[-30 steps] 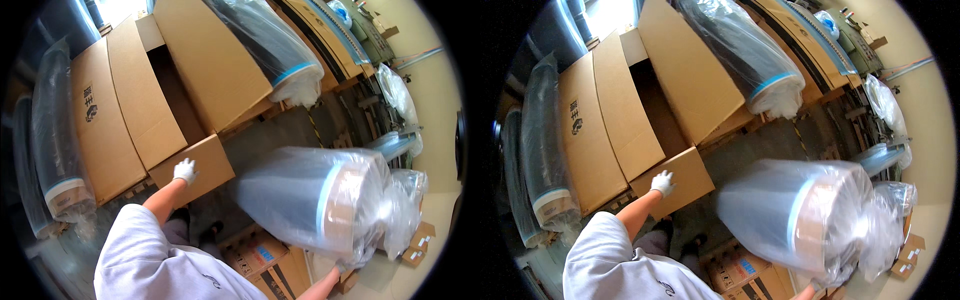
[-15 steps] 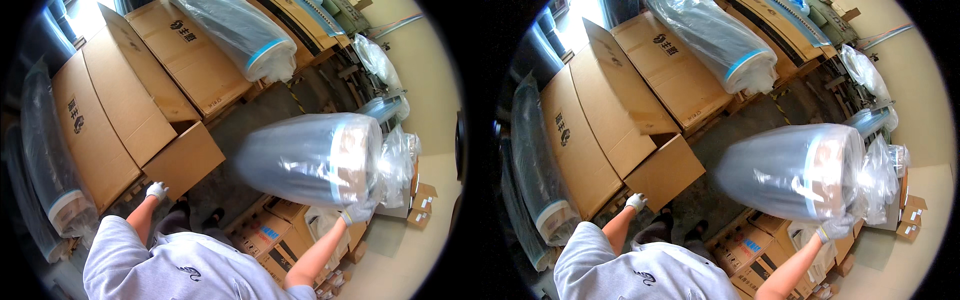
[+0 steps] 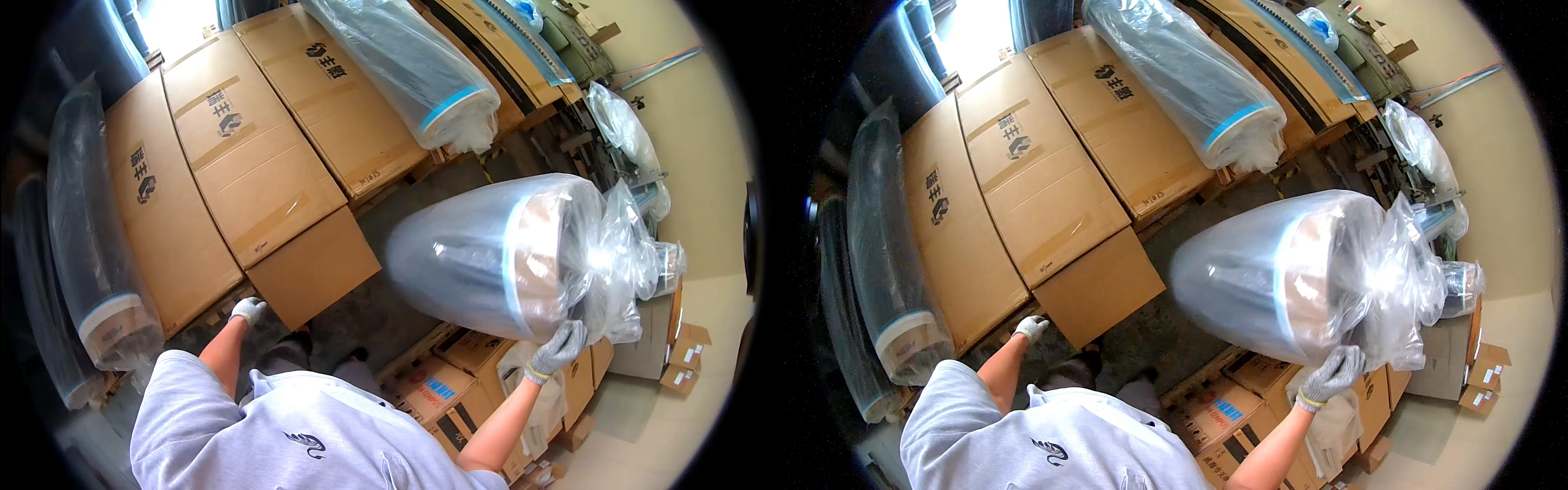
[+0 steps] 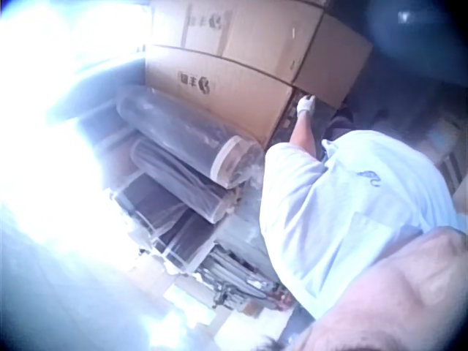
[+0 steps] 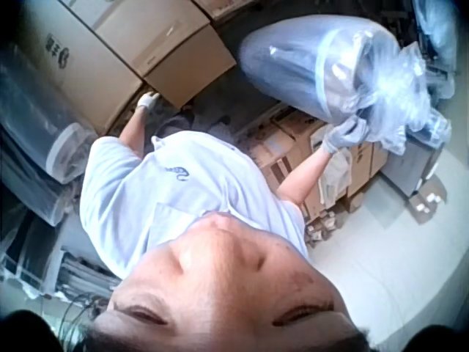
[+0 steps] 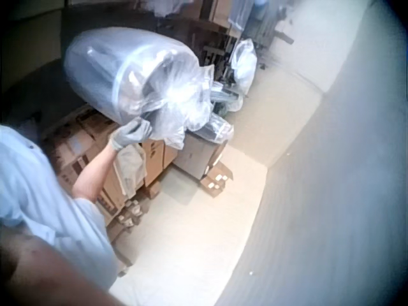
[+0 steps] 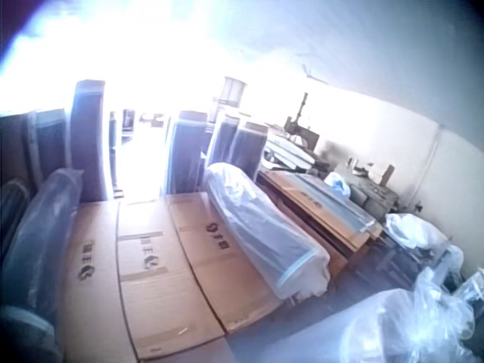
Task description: The person opens a cardboard box and removes a large cylindrical roll wrapped in plastic. They unwrap the roll, inspect the cardboard tube, and then rewrap the roll in the plastic bag.
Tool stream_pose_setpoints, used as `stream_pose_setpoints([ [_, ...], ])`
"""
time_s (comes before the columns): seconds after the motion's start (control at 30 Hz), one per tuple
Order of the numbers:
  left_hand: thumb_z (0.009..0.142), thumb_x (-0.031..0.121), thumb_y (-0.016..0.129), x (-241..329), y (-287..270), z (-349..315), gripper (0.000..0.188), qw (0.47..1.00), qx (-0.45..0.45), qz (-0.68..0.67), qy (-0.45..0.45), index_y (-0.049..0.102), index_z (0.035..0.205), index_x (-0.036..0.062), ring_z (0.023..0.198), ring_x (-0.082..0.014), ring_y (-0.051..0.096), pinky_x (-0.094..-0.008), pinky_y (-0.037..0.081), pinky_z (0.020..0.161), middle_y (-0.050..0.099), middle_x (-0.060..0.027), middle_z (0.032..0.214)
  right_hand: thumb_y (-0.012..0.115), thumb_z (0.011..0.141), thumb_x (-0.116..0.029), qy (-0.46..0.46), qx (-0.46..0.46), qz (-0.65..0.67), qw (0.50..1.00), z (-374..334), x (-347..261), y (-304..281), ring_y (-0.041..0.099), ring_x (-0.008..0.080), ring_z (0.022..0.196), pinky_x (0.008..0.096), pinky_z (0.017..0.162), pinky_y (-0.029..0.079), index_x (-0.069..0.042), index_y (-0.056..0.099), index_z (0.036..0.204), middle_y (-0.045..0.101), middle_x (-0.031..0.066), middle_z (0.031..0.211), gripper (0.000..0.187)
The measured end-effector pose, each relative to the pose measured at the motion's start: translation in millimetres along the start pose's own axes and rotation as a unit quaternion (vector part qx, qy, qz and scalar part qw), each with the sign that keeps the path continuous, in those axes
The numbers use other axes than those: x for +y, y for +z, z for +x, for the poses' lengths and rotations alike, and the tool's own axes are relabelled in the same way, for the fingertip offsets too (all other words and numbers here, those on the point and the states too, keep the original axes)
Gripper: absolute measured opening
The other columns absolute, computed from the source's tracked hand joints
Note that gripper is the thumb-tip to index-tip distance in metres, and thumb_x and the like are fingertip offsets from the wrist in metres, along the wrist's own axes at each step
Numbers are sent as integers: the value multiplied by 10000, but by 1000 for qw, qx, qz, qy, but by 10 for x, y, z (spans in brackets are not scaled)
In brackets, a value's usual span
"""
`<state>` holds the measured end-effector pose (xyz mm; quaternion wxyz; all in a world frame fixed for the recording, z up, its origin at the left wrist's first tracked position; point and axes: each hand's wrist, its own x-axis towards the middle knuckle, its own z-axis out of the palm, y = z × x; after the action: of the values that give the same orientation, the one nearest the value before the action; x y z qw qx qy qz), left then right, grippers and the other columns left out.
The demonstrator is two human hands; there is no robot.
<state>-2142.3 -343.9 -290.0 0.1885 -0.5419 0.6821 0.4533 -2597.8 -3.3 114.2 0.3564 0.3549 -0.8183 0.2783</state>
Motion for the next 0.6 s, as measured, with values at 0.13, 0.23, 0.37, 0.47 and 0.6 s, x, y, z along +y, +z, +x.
stream_pose_setpoints([
  [0.13,888,420,556,-169,75,-99,456,999,5,29,-21,656,1160,68,1089,-340,610,-395,468,935,656,-170,1153,475,914,-117,1,10,75,997,12,222,57,366,296,670,415,683,321,-9,360,649,346,123,647,309],
  [0.23,887,419,557,-16,60,-320,455,1000,17,4,-3,655,1166,73,1085,-339,613,-399,469,939,658,-169,1149,451,931,-126,-15,-15,98,995,259,317,262,390,291,688,407,689,330,6,422,680,380,127,658,285],
  [0.37,888,416,560,-15,93,-714,451,993,97,-61,25,651,1160,68,1080,-350,609,-404,468,935,656,-179,1140,446,973,-208,-59,4,127,990,604,278,613,487,311,810,420,754,402,25,493,776,527,140,777,308],
  [0.47,889,411,560,-164,243,-1127,448,985,141,-97,33,649,1152,58,1081,-357,604,-410,466,931,653,-184,1138,437,985,-243,-124,100,151,976,664,493,884,533,322,804,432,767,422,21,529,793,578,150,856,339],
  [0.6,887,418,560,-648,527,-1850,456,979,173,-108,-14,650,1141,50,1088,-363,596,-417,464,932,650,-185,1143,413,1012,-284,-187,140,64,970,462,392,759,565,341,1024,465,912,451,17,562,994,595,169,1124,336],
])
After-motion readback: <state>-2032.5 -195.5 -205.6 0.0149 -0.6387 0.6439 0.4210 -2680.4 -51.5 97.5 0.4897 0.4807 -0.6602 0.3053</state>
